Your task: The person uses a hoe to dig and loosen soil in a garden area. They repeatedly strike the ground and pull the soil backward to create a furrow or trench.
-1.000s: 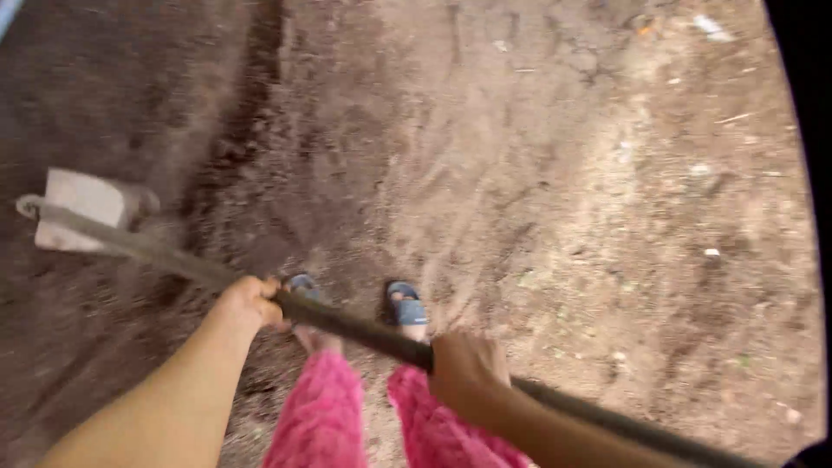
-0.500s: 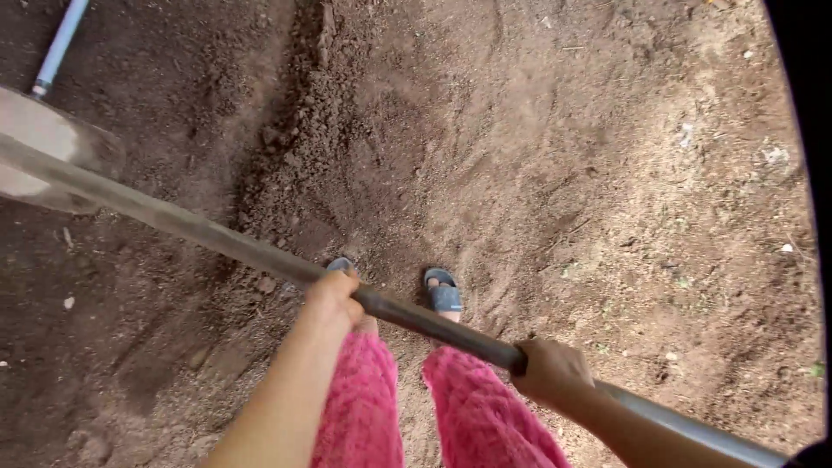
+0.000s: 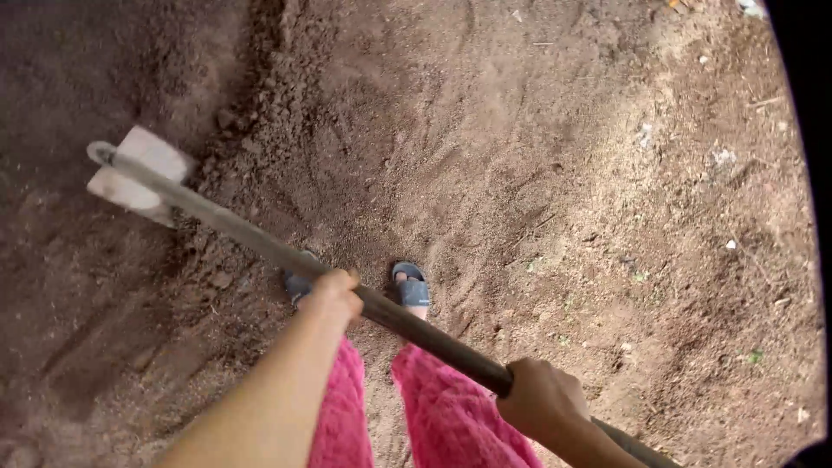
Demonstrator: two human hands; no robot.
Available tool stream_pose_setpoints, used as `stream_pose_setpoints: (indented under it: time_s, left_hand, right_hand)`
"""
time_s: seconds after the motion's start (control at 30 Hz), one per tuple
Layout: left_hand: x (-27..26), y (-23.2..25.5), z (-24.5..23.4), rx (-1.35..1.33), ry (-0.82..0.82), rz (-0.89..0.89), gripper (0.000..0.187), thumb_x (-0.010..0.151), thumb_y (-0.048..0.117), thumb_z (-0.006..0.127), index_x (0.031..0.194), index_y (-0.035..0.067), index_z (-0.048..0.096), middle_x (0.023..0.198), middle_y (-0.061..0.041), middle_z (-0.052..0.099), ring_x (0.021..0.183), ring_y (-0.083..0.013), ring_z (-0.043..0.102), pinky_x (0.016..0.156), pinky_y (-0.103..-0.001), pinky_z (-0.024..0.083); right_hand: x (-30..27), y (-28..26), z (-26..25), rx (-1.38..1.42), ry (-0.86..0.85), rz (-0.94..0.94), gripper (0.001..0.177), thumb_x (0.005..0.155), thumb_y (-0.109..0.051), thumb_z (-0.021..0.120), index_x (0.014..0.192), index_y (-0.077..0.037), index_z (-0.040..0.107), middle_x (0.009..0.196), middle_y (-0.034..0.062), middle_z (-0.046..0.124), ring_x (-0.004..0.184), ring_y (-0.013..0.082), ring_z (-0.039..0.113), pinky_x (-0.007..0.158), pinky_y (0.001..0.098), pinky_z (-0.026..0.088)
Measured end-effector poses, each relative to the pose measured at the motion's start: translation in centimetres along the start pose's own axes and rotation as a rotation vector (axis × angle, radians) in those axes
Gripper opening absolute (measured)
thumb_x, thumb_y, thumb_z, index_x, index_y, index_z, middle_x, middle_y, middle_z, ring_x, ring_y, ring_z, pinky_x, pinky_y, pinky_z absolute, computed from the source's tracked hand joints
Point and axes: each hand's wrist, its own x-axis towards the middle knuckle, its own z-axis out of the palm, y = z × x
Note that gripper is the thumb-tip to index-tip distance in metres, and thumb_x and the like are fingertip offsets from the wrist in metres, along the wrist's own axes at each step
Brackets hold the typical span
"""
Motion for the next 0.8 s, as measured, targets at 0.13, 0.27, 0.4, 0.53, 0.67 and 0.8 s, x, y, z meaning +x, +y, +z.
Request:
stream_pose_setpoints:
  time_s: [0.13,0.27,0.4,0.53,0.67,0.8]
  left_hand:
    - [-1.7,-4.1,3.1,-0.407,-0.04,-0.104,0.022,0.108,0.011,0.067,0.128,0.011,0.058,0.121,-0.006,0.062,0.106,-0.0194,0.064,0.115,-0.041,0.055]
    - [0.7,-5.3,3.0,-0.382,-0.099,-0.053,0.062,0.1,-0.003,0.07,0.155,0.01,0.045,0.144,-0.009,0.058,0.128,-0.0261,0.061,0.12,-0.042,0.048]
    - [-8.2,2.2,-4.0,-0.4,-0.123,0.009,0.055,0.109,-0.003,0.054,0.159,0.011,0.034,0.139,-0.014,0.058,0.133,-0.0272,0.061,0.126,-0.058,0.045]
    - [-5.1,8.6,-8.7,-0.448,0.004,0.032,0.021,0.111,0.014,0.06,0.13,0.019,0.052,0.112,-0.002,0.07,0.107,-0.0194,0.071,0.111,-0.047,0.054]
    - [7.6,8.4,-9.9,-0.337,0.066,-0.036,0.024,0.107,0.012,0.064,0.114,0.033,0.057,0.097,0.017,0.072,0.105,-0.0077,0.067,0.12,-0.052,0.025]
    - [8.7,0.0,-4.7,-0.581,-0.115,-0.304,0.034,0.105,0.002,0.043,0.08,0.021,0.053,0.065,0.007,0.052,0.053,-0.0079,0.051,0.046,-0.023,0.047]
  right_hand:
    - [3.2,6.0,1.8,-0.077,0.046,0.061,0.01,0.102,-0.04,0.065,0.103,-0.039,0.075,0.073,-0.0166,0.069,0.06,-0.0008,0.063,0.051,0.0132,0.054]
    - [9.5,9.2,3.8,-0.215,0.204,0.022,0.028,0.096,-0.046,0.067,0.123,-0.052,0.074,0.088,-0.0221,0.083,0.075,-0.0019,0.077,0.057,0.017,0.061]
    - [7.3,0.5,1.2,-0.154,0.154,-0.098,0.021,0.104,-0.044,0.067,0.123,-0.04,0.075,0.086,-0.0144,0.081,0.063,-0.0011,0.072,0.044,0.0135,0.051]
    - [2.3,-8.7,-0.6,-0.091,0.116,-0.244,0.017,0.109,-0.042,0.061,0.117,-0.032,0.072,0.077,-0.0113,0.066,0.057,0.0036,0.059,0.045,0.0179,0.049]
    - [-0.7,-10.6,-0.1,-0.069,0.103,-0.209,0.02,0.105,-0.02,0.063,0.124,-0.022,0.07,0.097,-0.0008,0.069,0.08,0.0165,0.069,0.066,0.0307,0.064]
    - [-1.4,-2.7,0.5,-0.017,0.018,-0.075,0.012,0.105,-0.024,0.068,0.115,-0.027,0.073,0.085,-0.0058,0.069,0.071,0.01,0.067,0.061,0.0224,0.063]
